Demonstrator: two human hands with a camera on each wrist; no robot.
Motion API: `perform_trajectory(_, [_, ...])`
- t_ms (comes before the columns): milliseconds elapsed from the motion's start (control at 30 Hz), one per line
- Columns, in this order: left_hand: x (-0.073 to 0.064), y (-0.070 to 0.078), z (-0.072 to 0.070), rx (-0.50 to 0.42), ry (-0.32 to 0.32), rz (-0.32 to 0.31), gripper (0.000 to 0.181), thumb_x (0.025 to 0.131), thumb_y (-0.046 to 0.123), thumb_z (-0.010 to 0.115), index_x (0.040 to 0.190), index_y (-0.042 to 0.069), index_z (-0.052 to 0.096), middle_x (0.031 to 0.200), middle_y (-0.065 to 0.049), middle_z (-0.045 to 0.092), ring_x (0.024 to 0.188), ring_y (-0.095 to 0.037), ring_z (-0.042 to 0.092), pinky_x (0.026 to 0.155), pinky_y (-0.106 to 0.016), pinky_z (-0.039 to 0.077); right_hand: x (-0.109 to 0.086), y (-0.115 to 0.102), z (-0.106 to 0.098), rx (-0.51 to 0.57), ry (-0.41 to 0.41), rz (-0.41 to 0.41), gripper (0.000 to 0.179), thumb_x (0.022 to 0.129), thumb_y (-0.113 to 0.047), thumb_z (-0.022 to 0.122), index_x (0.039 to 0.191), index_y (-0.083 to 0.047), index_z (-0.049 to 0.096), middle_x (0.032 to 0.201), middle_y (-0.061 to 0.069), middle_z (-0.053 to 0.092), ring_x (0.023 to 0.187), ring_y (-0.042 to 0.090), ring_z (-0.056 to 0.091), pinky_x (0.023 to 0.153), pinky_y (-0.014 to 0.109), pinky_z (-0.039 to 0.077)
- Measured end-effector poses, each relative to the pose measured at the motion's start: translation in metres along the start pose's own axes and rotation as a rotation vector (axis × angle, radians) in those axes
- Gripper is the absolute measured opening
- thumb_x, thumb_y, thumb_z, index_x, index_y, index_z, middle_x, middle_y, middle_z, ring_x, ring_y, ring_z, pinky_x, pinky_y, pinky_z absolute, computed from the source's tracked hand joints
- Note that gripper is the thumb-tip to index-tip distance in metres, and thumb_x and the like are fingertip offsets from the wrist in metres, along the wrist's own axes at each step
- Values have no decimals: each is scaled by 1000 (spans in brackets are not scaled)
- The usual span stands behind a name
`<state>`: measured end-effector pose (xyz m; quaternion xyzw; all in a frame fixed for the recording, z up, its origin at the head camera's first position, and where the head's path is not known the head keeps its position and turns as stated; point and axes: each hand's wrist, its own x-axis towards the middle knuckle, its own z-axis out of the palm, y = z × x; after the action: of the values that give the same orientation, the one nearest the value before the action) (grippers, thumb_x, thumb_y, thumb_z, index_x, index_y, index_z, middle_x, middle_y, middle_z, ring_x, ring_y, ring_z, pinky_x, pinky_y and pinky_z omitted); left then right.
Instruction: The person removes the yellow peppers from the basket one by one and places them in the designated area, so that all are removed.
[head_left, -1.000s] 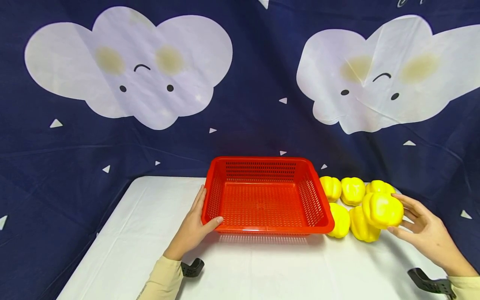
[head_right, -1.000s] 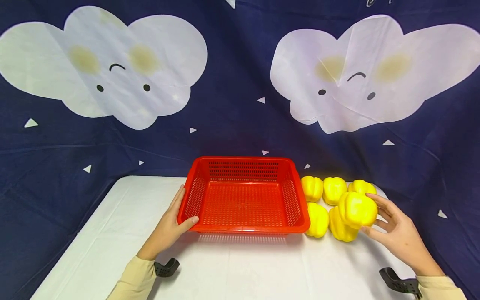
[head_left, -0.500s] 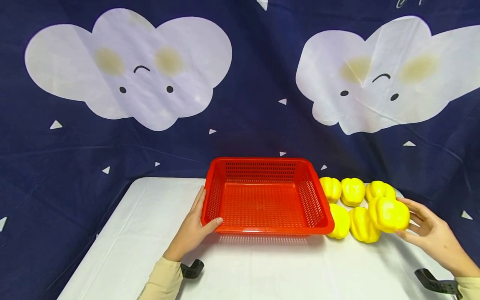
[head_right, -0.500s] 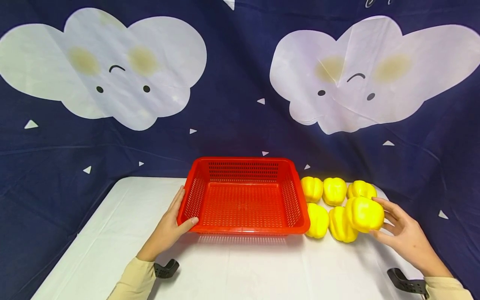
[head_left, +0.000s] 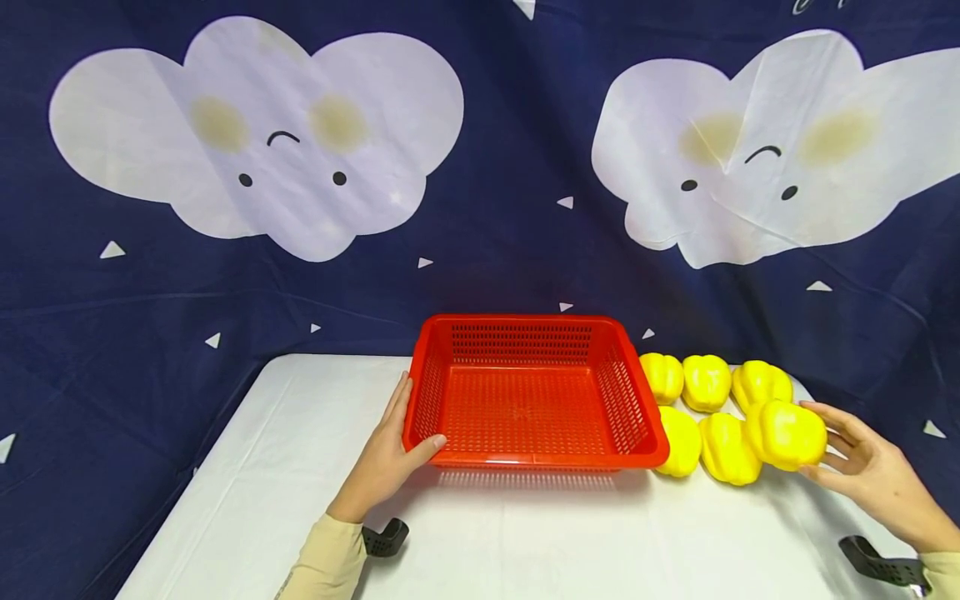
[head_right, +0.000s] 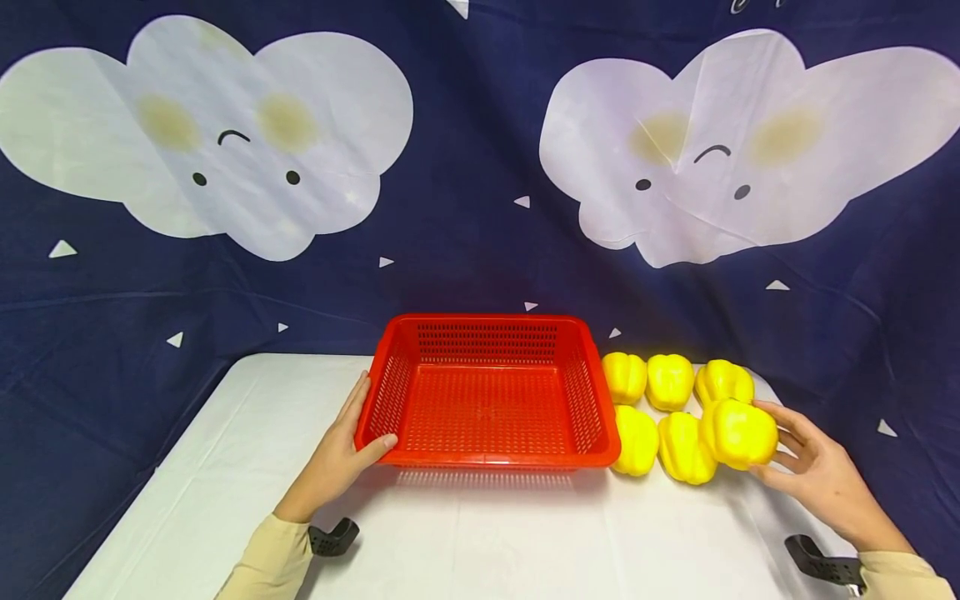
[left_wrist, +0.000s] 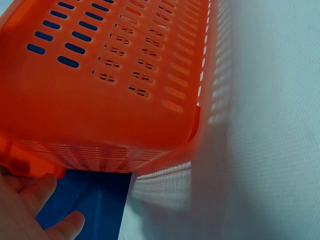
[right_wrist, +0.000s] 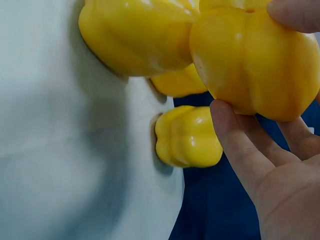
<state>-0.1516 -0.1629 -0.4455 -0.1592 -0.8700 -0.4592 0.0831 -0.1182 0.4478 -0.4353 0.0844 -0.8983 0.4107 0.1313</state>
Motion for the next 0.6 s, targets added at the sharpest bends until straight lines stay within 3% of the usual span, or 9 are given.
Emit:
perform_trajectory(133, [0,0,0,1,0,-2,102,91,50,70,161,5,10,168,0,2,152,-28,15,119,-55,19,0,5,-3,27,-5,5,98,76,15,78,156,-18,35,137,-28,37,110,-22,39,80,1,44])
perform_trajectory(367, [0,1,-1,1,-1,-2,102,92,49,69,162,5,9,168,0,2,152,-28,14,120,-55,19,0,14,-6,-26,-31,66,94,79,7,81,157,-11,31,128,-33,35,103,-25,37,72,4,47])
perform_trajectory(600, [0,1,-1,-3,-3,1,102,92,49,70,162,6,9,168,0,2,153,-27,13,120,-55,19,2,25,-11,-4,-58,58,95,77,11,79,156,-14,32,126,-32,35,102,-25,37,71,6,49])
